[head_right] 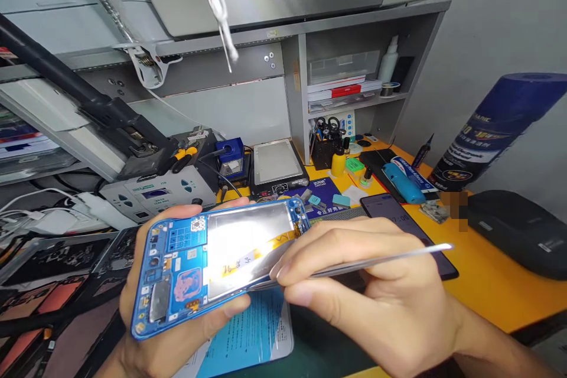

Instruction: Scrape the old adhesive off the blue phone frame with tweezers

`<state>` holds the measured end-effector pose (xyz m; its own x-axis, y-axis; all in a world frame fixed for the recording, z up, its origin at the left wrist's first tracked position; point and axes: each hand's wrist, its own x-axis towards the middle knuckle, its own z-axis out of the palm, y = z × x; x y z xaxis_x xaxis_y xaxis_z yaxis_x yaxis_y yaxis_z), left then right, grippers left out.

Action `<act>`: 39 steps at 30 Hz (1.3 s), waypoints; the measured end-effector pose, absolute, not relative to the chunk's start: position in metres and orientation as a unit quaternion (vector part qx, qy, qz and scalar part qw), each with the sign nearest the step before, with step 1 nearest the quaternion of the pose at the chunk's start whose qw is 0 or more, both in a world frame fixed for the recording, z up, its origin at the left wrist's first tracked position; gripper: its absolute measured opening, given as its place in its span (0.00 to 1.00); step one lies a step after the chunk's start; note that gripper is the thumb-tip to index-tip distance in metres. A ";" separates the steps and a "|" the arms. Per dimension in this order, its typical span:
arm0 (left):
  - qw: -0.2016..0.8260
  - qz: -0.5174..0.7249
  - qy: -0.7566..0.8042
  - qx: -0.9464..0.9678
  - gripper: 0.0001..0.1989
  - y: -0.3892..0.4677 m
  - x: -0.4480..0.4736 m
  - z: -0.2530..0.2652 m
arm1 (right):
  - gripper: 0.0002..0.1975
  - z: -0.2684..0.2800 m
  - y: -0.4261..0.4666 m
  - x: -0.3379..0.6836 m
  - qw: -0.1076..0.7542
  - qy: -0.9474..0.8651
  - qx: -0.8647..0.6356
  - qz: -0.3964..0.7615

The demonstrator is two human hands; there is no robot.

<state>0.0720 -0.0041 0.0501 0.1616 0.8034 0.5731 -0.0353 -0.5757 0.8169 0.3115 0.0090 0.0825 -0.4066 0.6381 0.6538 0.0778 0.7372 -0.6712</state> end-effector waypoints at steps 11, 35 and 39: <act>0.367 0.579 0.276 0.674 0.43 -0.001 0.072 0.049 | 0.14 0.084 0.011 0.312 0.497 -0.776 -0.225 0.317; 0.397 0.572 0.265 0.667 0.42 0.000 0.073 0.047 | 0.11 0.080 0.011 0.311 0.497 -0.748 -0.255 0.357; 0.400 0.578 0.263 0.661 0.42 0.000 0.074 0.048 | 0.12 0.080 0.010 0.310 0.495 -0.750 -0.253 0.359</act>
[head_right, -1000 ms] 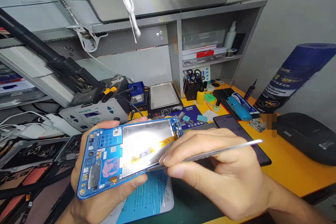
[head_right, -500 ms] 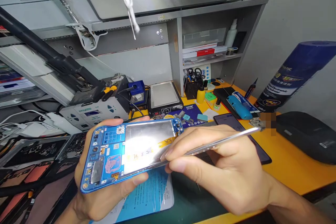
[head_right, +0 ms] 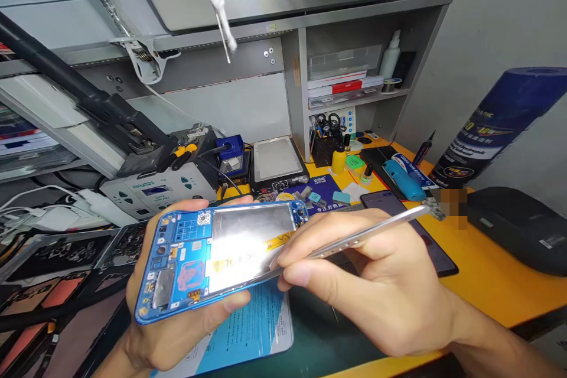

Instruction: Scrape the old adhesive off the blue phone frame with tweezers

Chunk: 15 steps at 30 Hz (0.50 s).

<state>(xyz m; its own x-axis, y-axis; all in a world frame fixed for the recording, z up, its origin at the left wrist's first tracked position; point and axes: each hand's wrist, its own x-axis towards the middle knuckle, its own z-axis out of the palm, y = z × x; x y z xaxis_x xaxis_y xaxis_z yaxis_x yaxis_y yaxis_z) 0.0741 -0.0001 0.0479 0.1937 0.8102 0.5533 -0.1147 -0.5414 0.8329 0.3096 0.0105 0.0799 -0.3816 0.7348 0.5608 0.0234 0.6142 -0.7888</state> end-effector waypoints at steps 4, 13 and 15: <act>0.384 0.569 0.268 0.676 0.42 0.001 0.072 0.048 | 0.15 0.080 0.010 0.310 0.495 -0.747 -0.244 0.370; 0.388 0.572 0.275 0.669 0.42 -0.002 0.071 0.047 | 0.17 0.081 0.011 0.312 0.493 -0.743 -0.236 0.385; 0.384 0.571 0.269 0.674 0.43 -0.002 0.072 0.048 | 0.17 0.080 0.010 0.313 0.491 -0.742 -0.237 0.390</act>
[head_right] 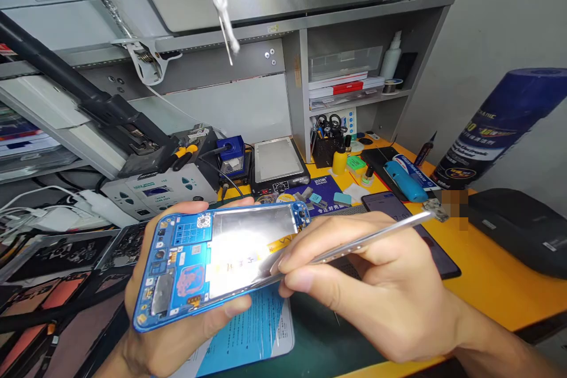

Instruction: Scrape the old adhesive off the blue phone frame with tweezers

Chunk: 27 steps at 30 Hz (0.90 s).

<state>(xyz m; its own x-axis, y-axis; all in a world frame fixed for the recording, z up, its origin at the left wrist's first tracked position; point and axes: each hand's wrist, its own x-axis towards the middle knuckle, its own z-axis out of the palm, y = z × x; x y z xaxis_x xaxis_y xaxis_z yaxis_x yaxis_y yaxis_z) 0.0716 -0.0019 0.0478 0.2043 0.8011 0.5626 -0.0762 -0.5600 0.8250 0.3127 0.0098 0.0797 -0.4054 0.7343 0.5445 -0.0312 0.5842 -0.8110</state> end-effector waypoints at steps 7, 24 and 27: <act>0.391 0.584 0.266 0.659 0.43 -0.004 0.075 0.051 | 0.15 0.082 0.009 0.311 0.494 -0.735 -0.238 0.398; 0.359 0.586 0.275 0.672 0.44 -0.004 0.075 0.048 | 0.15 0.089 0.010 0.310 0.502 -0.734 -0.252 0.381; 0.349 0.583 0.294 0.672 0.44 -0.005 0.073 0.046 | 0.14 0.087 0.010 0.309 0.509 -0.731 -0.248 0.381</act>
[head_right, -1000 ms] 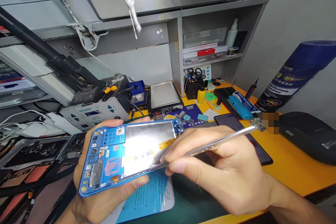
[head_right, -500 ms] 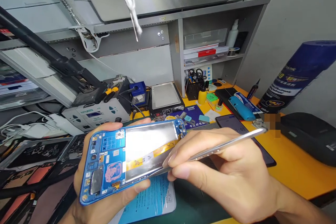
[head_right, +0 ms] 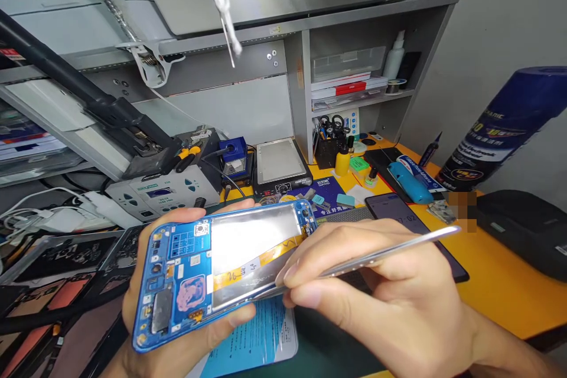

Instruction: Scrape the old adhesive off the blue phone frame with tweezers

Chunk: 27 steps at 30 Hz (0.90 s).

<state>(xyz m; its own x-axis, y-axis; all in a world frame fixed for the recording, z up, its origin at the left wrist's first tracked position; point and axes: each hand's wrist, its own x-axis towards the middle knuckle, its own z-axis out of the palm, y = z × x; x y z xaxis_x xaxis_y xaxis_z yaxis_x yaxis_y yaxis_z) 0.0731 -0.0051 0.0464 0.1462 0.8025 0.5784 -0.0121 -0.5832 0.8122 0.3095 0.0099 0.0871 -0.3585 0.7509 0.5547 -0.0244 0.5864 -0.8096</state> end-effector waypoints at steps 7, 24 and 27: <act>0.342 0.587 0.312 0.665 0.43 -0.005 0.072 0.045 | 0.13 0.089 0.009 0.307 0.507 -0.735 -0.249 0.374; 0.381 0.591 0.254 0.665 0.44 0.000 0.076 0.045 | 0.11 0.088 0.013 0.308 0.508 -0.736 -0.267 0.359; 0.378 0.594 0.272 0.656 0.43 -0.001 0.077 0.046 | 0.11 0.089 0.015 0.309 0.506 -0.733 -0.271 0.364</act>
